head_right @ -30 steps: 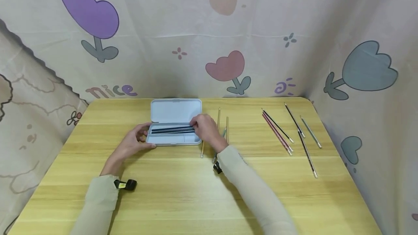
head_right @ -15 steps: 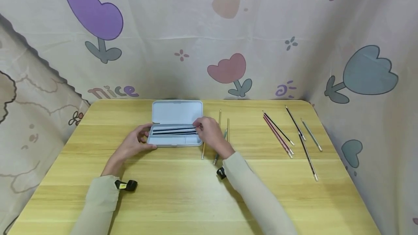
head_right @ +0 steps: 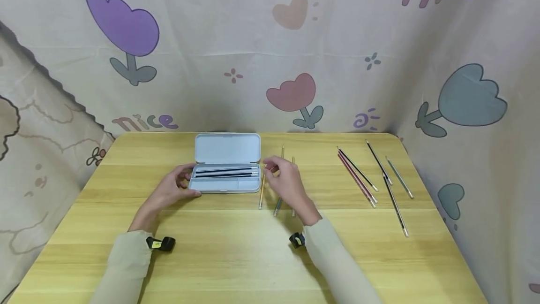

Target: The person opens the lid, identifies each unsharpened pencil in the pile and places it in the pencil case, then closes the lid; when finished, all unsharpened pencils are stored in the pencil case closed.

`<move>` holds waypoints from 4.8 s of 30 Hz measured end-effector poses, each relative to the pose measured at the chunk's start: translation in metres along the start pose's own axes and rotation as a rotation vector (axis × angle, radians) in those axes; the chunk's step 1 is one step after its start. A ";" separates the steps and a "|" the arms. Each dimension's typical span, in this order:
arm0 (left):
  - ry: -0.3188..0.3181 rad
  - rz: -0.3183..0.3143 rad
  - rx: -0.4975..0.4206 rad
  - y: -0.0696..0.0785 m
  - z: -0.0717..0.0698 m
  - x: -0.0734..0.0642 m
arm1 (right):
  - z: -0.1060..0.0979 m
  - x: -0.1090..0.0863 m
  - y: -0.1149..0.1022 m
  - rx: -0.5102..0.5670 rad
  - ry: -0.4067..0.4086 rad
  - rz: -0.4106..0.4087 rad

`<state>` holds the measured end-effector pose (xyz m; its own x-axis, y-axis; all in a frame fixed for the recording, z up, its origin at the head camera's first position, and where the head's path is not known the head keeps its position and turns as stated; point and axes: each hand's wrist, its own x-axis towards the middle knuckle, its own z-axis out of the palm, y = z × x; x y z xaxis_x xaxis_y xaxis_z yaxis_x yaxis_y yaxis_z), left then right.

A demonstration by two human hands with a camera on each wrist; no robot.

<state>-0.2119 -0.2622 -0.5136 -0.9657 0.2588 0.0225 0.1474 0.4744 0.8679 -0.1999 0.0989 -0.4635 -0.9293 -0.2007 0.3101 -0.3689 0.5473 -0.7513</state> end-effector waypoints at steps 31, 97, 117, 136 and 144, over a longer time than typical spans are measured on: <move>0.002 -0.011 0.003 -0.001 0.001 -0.001 | -0.031 -0.071 0.028 -0.131 -0.079 0.222; 0.014 0.031 0.004 -0.006 0.003 -0.001 | -0.036 -0.049 0.028 0.023 0.096 0.118; 0.004 0.028 -0.005 -0.004 0.005 0.003 | 0.012 0.012 0.017 -0.018 0.001 0.055; 0.014 0.036 0.006 -0.004 0.000 -0.005 | 0.051 0.040 0.003 -0.047 -0.157 0.041; 0.018 0.036 0.004 -0.002 -0.002 -0.005 | 0.062 0.047 0.000 -0.097 -0.189 0.024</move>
<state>-0.2073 -0.2661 -0.5143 -0.9633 0.2610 0.0625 0.1829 0.4681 0.8645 -0.2445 0.0393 -0.4848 -0.9283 -0.3304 0.1708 -0.3512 0.6277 -0.6947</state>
